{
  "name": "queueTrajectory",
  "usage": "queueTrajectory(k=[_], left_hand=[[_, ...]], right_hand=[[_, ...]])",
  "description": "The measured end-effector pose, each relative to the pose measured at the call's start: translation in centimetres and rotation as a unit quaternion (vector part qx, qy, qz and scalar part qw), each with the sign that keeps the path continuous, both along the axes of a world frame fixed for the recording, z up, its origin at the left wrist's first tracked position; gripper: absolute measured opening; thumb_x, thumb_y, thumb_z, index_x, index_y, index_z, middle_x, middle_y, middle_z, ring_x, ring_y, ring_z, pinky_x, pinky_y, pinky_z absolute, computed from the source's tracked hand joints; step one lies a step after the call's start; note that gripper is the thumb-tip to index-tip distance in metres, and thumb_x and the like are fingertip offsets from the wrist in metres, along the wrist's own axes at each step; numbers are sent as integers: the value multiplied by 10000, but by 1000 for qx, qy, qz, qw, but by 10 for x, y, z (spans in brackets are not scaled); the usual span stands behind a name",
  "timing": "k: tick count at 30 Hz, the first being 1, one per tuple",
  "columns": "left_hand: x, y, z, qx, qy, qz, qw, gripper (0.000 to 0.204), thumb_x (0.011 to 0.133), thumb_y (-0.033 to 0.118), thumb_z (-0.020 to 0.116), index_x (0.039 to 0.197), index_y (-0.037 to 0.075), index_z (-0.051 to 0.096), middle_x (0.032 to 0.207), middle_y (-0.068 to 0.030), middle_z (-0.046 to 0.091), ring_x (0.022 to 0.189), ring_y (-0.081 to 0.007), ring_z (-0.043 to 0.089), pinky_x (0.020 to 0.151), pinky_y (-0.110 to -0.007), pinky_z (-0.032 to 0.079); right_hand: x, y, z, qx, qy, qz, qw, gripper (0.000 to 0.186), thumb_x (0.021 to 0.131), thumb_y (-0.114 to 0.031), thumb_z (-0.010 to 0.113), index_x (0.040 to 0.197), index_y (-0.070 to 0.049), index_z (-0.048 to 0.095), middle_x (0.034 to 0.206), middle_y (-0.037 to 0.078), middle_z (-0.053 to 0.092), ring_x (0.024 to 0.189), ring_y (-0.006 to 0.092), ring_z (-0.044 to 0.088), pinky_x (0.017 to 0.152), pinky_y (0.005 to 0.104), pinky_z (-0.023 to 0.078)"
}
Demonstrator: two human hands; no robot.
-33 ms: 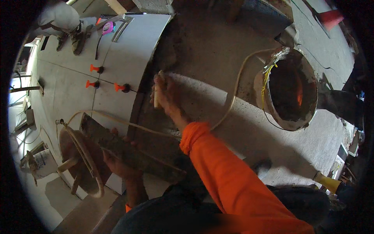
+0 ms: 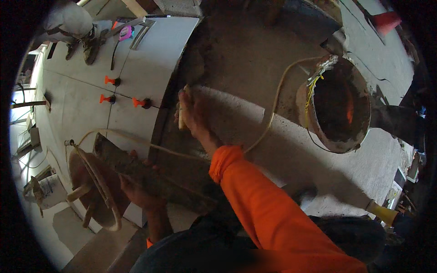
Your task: The person kneels on the floor and uses a trowel to spread adhesive along the edge of a large floor tile. They then use a small metal tool to scrape and smooth the adhesive in the joint between tiles.
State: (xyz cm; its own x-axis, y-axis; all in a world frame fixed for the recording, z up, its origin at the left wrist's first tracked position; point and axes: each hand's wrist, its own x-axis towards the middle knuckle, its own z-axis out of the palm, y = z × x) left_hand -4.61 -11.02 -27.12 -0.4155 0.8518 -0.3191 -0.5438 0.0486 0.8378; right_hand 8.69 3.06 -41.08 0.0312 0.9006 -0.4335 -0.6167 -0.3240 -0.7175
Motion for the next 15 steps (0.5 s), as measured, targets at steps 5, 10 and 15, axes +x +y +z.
queueTrajectory(k=[5, 10, 15], left_hand=[[-2, -3, 1, 55, -138, -35, 988, 635, 1011, 511, 353, 1461, 66, 410, 1043, -180, 659, 844, -314, 666, 762, -442, 572], [-16, -2, -11, 99, -179, -81, 975, 632, 1006, 505, 370, 1460, 67, 407, 1093, -195, 652, 894, -323, 674, 786, -451, 577], [-18, -2, -27, 73, 18, -13, 997, 500, 1042, 376, 360, 1405, 47, 464, 1224, -197, 623, 957, -322, 669, 822, -472, 575]], right_hand=[[0, -23, 0, 21, 32, 1, 999, 351, 994, -391, 586, 1066, -52, 539, 778, 47, 571, 565, 147, 586, 484, 327, 525], [34, -40, 16, -64, 82, 56, 993, 328, 990, -399, 584, 1058, -79, 556, 800, 55, 594, 566, 150, 589, 478, 330, 517], [116, -65, 49, 59, -261, -52, 962, 371, 952, -422, 627, 1043, -62, 614, 888, 77, 646, 624, 145, 629, 514, 326, 521]])
